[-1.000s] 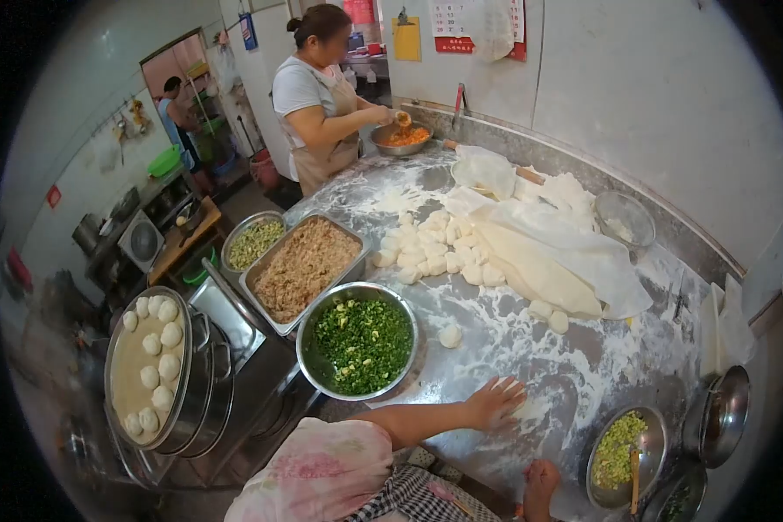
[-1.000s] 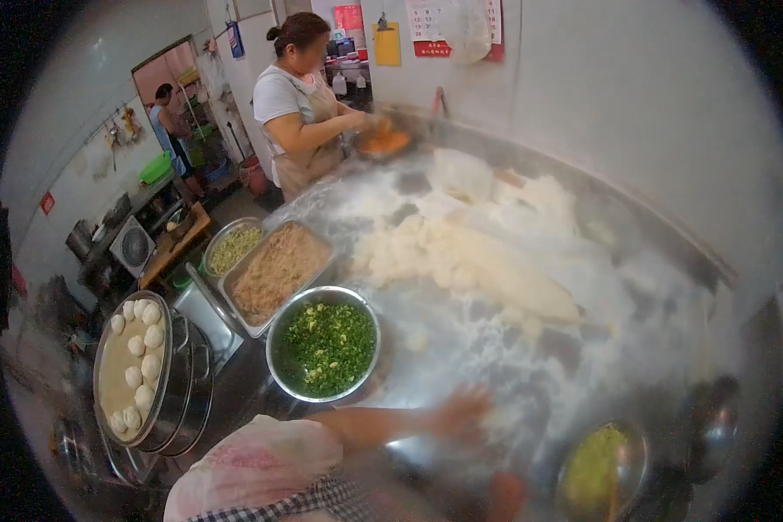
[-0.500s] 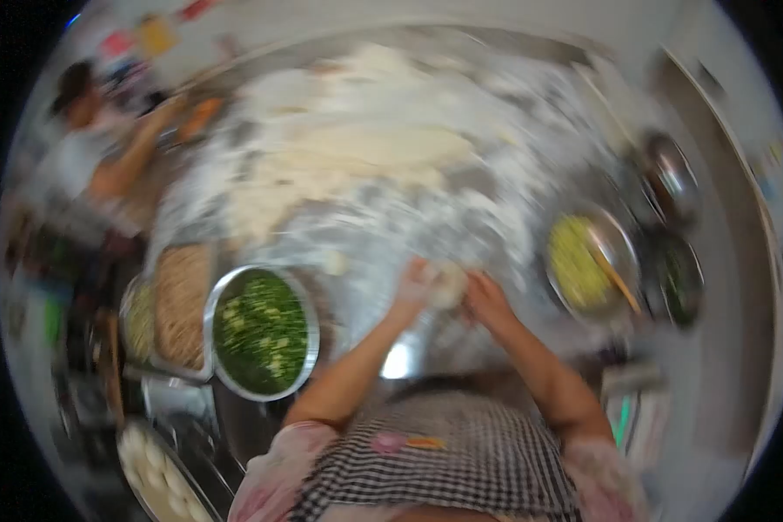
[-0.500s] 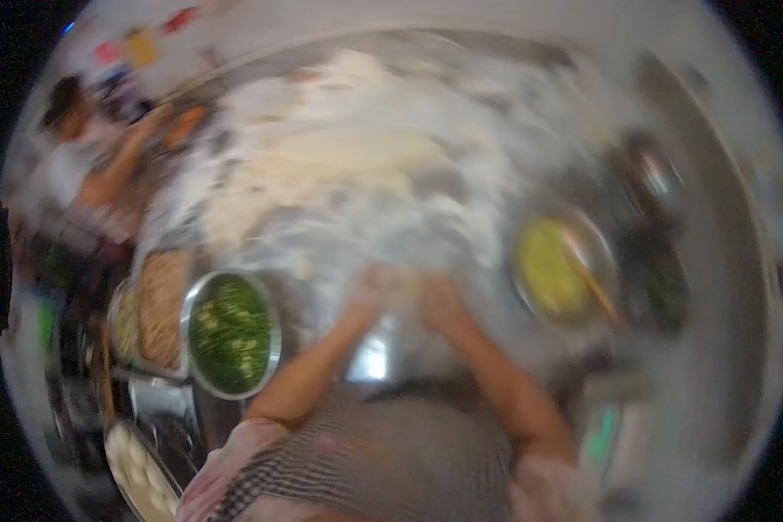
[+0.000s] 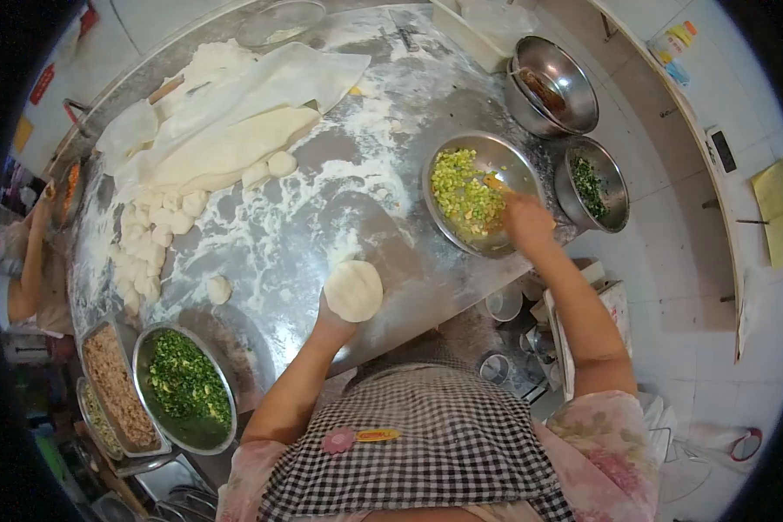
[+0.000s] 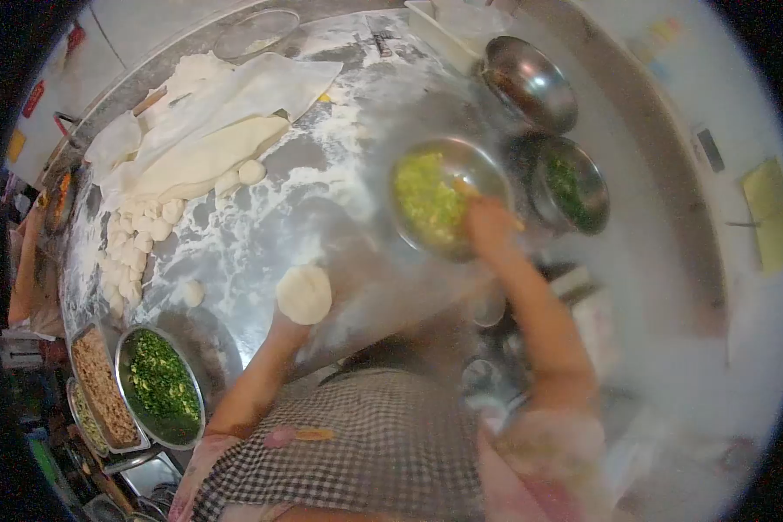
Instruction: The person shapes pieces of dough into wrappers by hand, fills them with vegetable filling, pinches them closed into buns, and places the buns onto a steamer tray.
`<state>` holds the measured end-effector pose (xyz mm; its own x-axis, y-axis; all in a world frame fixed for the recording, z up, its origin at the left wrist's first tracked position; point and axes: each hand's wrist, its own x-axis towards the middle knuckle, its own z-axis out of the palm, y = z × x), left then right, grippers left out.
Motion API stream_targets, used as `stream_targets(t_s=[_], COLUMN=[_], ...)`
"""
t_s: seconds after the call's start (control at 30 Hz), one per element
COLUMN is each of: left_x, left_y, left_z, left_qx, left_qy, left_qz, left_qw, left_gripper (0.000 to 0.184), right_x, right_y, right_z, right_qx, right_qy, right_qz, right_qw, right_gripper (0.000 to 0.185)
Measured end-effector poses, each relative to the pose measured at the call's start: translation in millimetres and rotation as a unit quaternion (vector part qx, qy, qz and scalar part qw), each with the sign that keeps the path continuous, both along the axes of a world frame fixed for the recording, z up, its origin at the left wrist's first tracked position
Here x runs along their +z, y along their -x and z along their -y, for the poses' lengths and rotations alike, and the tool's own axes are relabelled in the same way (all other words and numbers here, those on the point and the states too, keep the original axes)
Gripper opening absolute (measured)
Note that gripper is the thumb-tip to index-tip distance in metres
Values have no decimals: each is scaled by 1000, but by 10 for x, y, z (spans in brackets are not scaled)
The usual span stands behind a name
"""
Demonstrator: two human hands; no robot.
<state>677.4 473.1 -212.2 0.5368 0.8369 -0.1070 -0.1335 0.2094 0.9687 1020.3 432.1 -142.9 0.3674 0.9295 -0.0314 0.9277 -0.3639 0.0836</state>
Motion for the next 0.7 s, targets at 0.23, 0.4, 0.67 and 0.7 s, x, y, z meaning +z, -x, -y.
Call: stream_targets(t_s=[0.23, 0.4, 0.67, 0.7], left_x=[-140, 1, 288, 354], left_y=[-355, -492, 263, 446], left_z=[-13, 395, 1300, 1404], left_qx=[62, 165, 348, 373], left_qy=[-44, -37, 3, 11], left_qz=[7, 42, 99, 113], left_qw=[997, 985, 932, 921], left_gripper=[45, 45, 51, 54], right_x=[-653, -441, -492, -371], right_y=[-858, -1587, 333, 780], right_z=[-430, -297, -1139, -1147], right_qx=[147, 200, 379, 402], right_qy=[116, -75, -7, 28], right_qz=[100, -260, -471, -488], right_qw=[977, 942, 796, 774], right_gripper=[26, 37, 34, 34])
